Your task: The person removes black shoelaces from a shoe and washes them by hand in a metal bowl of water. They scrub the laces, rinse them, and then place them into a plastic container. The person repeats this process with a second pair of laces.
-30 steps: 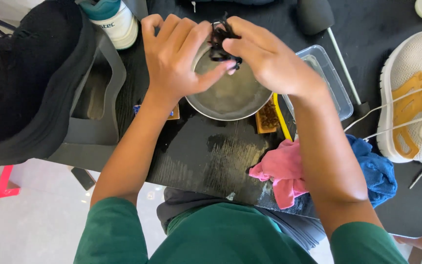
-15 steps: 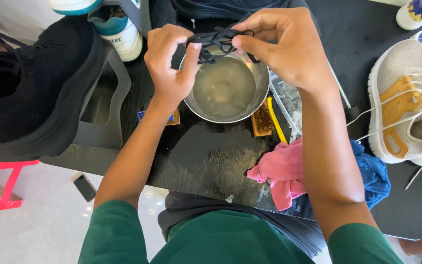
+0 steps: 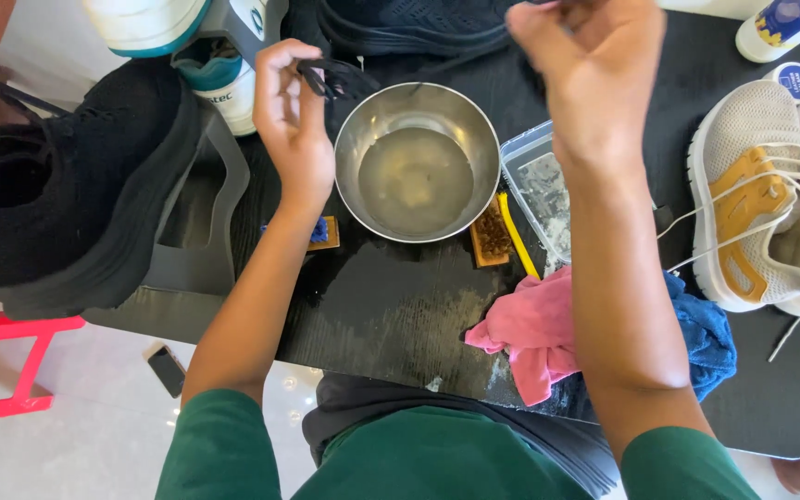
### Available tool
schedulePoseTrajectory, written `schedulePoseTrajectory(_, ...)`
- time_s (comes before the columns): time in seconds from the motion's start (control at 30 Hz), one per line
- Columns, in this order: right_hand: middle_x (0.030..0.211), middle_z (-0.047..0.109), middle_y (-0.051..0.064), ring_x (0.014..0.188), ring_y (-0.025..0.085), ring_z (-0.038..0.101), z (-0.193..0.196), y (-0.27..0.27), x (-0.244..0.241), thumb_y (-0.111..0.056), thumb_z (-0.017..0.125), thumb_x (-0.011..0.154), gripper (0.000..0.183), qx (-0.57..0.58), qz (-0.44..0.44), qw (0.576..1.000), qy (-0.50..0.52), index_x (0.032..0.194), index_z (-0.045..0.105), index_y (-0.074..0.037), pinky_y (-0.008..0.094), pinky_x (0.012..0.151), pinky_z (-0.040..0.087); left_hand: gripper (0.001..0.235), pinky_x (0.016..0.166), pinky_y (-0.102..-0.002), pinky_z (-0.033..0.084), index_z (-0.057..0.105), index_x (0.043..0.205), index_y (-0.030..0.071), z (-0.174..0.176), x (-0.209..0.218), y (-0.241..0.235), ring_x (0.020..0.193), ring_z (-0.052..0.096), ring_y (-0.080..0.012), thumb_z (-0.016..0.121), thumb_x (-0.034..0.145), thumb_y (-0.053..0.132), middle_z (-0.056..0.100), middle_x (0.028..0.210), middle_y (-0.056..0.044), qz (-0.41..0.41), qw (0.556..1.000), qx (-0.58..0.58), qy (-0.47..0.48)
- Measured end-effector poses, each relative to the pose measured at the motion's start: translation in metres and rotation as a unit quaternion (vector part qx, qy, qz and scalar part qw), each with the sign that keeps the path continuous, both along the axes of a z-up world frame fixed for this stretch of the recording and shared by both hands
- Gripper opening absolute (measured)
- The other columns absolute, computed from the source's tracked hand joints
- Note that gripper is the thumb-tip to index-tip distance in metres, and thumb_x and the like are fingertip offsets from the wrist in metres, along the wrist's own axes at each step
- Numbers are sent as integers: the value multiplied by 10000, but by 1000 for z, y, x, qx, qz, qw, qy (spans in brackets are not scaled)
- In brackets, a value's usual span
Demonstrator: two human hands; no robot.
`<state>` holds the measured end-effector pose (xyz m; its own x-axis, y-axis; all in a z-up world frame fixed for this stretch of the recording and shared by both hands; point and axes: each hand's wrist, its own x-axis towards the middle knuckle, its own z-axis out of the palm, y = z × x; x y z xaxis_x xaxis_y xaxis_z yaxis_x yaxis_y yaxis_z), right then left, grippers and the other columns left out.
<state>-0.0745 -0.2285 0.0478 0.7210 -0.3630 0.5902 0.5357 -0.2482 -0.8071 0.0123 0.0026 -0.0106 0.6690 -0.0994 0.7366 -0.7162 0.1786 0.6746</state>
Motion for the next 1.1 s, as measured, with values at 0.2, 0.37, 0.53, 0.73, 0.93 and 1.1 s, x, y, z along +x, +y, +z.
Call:
schedulePoseTrajectory(0.2,803,353,-14,786,87,291,-11,-28,-3,192,730,1052,499,56,-50,996,-46,914,395,-152,300,733,321,115,853,-295,467,574,1087,87,0,5,4,918,521,-147,554,1043,191,520,1020,-35,4,999,-27,23)
schedulePoseTrajectory(0.37,932,581,10,718,77,496,44,-6,-32,-81,818,1045,187,-248,44,942,223,1138,660,-118,243,647,400,83,795,-270,477,647,1058,98,4,-9,-1,854,571,-134,640,1007,163,612,983,-25,-43,995,-27,89)
schedulePoseTrajectory(0.53,1150,593,97,1031,199,615,41,21,-22,-318,727,965,418,-380,206,870,237,1305,648,-89,325,806,543,117,716,-267,571,670,1018,107,10,-24,-3,822,630,-123,642,1023,220,647,994,-23,-92,990,19,105)
schedulePoseTrajectory(0.73,930,657,71,793,149,619,41,34,-21,-31,724,1039,37,-332,223,905,142,1011,707,-49,290,721,513,427,779,-320,635,634,1141,-2,9,-22,5,872,671,-224,573,1065,413,630,1114,-117,-304,944,-35,123)
schedulePoseTrajectory(0.93,1232,632,188,1096,252,643,55,25,-36,-25,689,1079,65,-316,188,923,116,1039,721,15,305,751,604,373,823,-342,436,515,798,29,28,-34,2,832,549,-240,481,1067,285,552,871,-153,-225,970,-40,82)
schedulePoseTrajectory(1.1,1225,653,199,1071,253,642,50,17,-50,83,513,1216,92,-208,118,968,72,1159,567,35,361,1024,524,335,783,-317,418,451,819,76,32,-39,4,813,512,-200,474,1066,301,524,871,-105,-204,972,-57,102)
